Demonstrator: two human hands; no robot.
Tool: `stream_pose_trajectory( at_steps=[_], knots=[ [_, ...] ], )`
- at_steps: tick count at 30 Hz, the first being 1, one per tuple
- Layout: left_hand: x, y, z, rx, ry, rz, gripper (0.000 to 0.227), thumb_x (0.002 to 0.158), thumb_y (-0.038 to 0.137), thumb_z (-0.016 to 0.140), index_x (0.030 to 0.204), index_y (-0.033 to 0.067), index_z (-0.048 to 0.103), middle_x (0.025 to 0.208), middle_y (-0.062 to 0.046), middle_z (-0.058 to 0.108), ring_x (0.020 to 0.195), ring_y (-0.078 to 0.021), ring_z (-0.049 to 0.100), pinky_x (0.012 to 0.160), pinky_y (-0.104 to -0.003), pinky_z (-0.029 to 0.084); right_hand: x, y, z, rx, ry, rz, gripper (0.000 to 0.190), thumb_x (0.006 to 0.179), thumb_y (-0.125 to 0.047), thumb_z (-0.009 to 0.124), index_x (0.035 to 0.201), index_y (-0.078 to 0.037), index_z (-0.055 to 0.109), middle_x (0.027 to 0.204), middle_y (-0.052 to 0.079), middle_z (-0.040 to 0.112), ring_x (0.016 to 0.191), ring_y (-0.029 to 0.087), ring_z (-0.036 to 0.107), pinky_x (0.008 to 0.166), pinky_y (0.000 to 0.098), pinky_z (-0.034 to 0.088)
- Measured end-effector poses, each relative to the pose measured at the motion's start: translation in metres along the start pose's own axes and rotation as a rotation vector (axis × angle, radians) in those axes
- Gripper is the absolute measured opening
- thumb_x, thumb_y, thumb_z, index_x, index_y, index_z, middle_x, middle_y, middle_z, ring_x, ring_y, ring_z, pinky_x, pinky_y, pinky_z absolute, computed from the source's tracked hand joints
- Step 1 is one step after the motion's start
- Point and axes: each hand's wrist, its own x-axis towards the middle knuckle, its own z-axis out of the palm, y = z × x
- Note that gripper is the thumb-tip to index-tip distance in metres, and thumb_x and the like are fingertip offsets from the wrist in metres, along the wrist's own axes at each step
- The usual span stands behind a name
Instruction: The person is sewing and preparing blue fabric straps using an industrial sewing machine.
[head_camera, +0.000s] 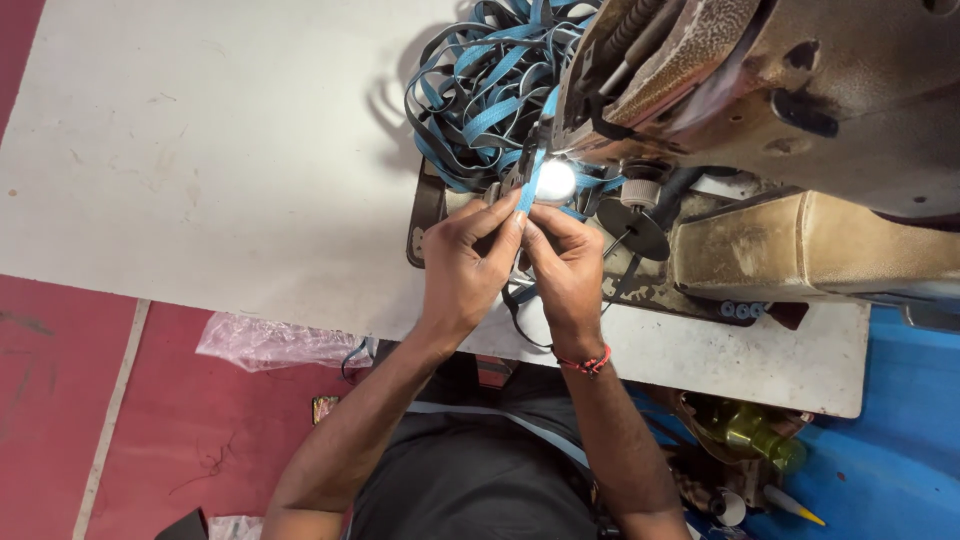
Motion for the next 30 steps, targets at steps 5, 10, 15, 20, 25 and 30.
stream_pose_trajectory(
  at_steps=[5,10,15,20,25,30],
  knots=[
    [0.0,0.0,0.0,0.038,0.013,0.03,0.027,0.097,0.007,0.071,0.124,0.0044,0.075,0.072,-0.004,0.059,0.062,-0.0069,0.053,0.056,-0.027,0.044,0.001,-0.001,0.001,-0.002,-0.002,-0.009,0.02,0.104,-0.004,0.063,0.118,0.006,0.072,0.088,0.001,0.07,0.072,0.004,0.058,0.063,0.0208,0.047],
    [0.0,-0.003,0.002,0.032,0.015,0.031,0.027,0.097,0.007,0.071,0.123,0.0047,0.075,0.071,-0.004,0.059,0.062,-0.0066,0.054,0.055,-0.027,0.044,0.0,0.002,0.0,0.004,0.01,-0.007,0.02,0.104,-0.004,0.063,0.119,0.006,0.072,0.091,0.0,0.07,0.075,0.003,0.057,0.065,0.0198,0.047],
    [0.0,-0.002,0.001,0.047,0.009,0.025,0.028,0.096,0.007,0.07,0.124,0.0051,0.074,0.07,-0.003,0.058,0.061,-0.0058,0.052,0.055,-0.026,0.043,-0.002,0.0,-0.003,-0.058,-0.006,0.027,0.021,0.103,-0.003,0.063,0.119,0.004,0.073,0.091,0.001,0.071,0.075,0.004,0.059,0.066,0.0206,0.048],
    [0.001,0.005,-0.002,-0.002,-0.017,0.001,0.029,0.097,0.007,0.07,0.126,0.0049,0.074,0.073,-0.002,0.057,0.065,-0.0049,0.051,0.057,-0.026,0.043,-0.017,-0.028,-0.024,-0.523,-0.019,-0.375,0.024,0.096,0.002,0.07,0.119,0.003,0.069,0.113,0.012,0.073,0.103,0.017,0.07,0.089,0.0281,0.055],
    [-0.006,0.016,-0.003,0.056,-0.074,-0.063,0.031,0.098,0.006,0.068,0.129,0.0039,0.07,0.085,-0.005,0.066,0.067,-0.0105,0.058,0.06,-0.027,0.047,-0.03,-0.024,-0.102,-0.866,0.352,-0.397,0.018,0.1,0.004,0.07,0.118,0.001,0.072,0.117,0.014,0.072,0.11,0.024,0.07,0.098,0.0341,0.055],
    [-0.033,0.012,0.017,0.361,0.081,0.471,0.031,0.091,-0.003,0.065,0.122,-0.0024,0.065,0.112,-0.016,0.066,0.103,-0.0307,0.064,0.088,-0.04,0.053,-0.018,0.016,-0.17,-0.885,0.439,-0.28,0.02,0.105,0.002,0.062,0.123,0.002,0.07,0.122,0.014,0.072,0.113,0.023,0.07,0.098,0.0327,0.055]
  ],
)
